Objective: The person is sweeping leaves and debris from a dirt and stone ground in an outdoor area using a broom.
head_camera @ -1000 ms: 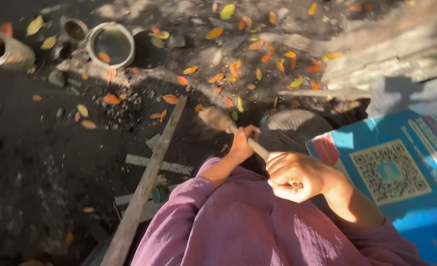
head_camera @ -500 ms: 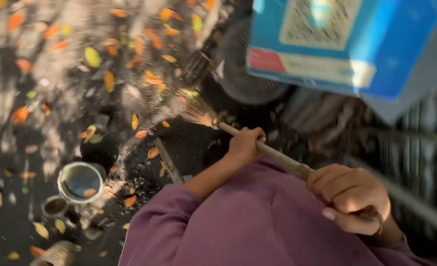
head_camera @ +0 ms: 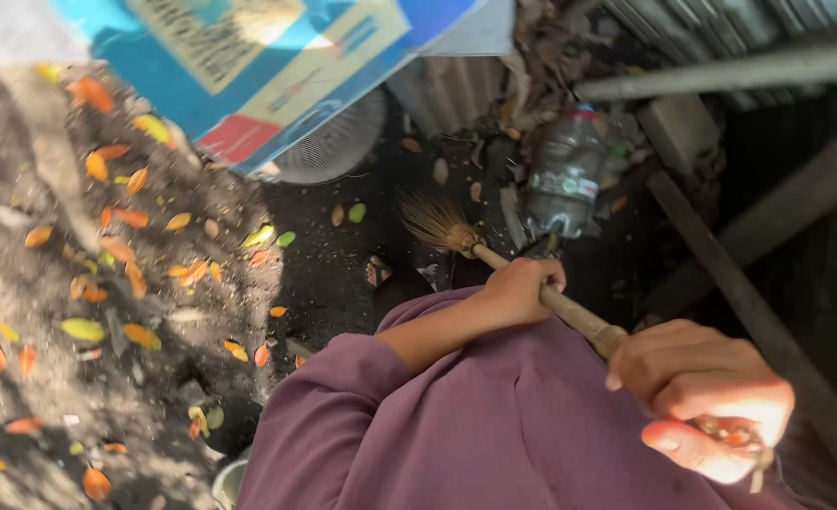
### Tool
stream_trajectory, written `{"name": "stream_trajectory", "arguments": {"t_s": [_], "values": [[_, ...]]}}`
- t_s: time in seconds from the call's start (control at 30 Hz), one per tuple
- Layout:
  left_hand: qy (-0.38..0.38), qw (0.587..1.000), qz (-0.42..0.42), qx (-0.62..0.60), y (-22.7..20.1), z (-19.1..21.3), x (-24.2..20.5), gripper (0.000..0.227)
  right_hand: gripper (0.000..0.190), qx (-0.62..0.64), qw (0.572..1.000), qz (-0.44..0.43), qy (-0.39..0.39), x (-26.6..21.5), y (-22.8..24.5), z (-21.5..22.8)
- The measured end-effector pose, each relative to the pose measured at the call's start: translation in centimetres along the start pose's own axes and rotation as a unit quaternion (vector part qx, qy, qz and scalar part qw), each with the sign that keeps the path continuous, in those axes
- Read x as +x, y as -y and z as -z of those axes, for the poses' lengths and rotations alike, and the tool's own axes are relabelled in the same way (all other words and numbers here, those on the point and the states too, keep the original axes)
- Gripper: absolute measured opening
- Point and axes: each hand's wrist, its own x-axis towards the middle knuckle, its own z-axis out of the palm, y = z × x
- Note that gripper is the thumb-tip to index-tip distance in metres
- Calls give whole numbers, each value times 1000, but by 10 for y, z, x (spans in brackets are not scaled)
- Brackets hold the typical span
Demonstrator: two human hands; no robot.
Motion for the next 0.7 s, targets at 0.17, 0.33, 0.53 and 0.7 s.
{"name": "stream_trajectory", "arguments": {"t_s": [0.17,0.33,0.53,0.7], "values": [[64,997,-40,22,-34,-46,90,31,36,-214,955,-129,-158,-51,45,47],[89,989,-107,45,-65,-96,171,34,26,-235,937,-153,-206,-126,62,96],[12,996,-71,61,-17,-105,216,37,17,-302,902,-151,-269,-122,9,138],[-22,970,126,208,103,-103,183,35,33,-107,968,-156,-167,-142,-103,180]]}}
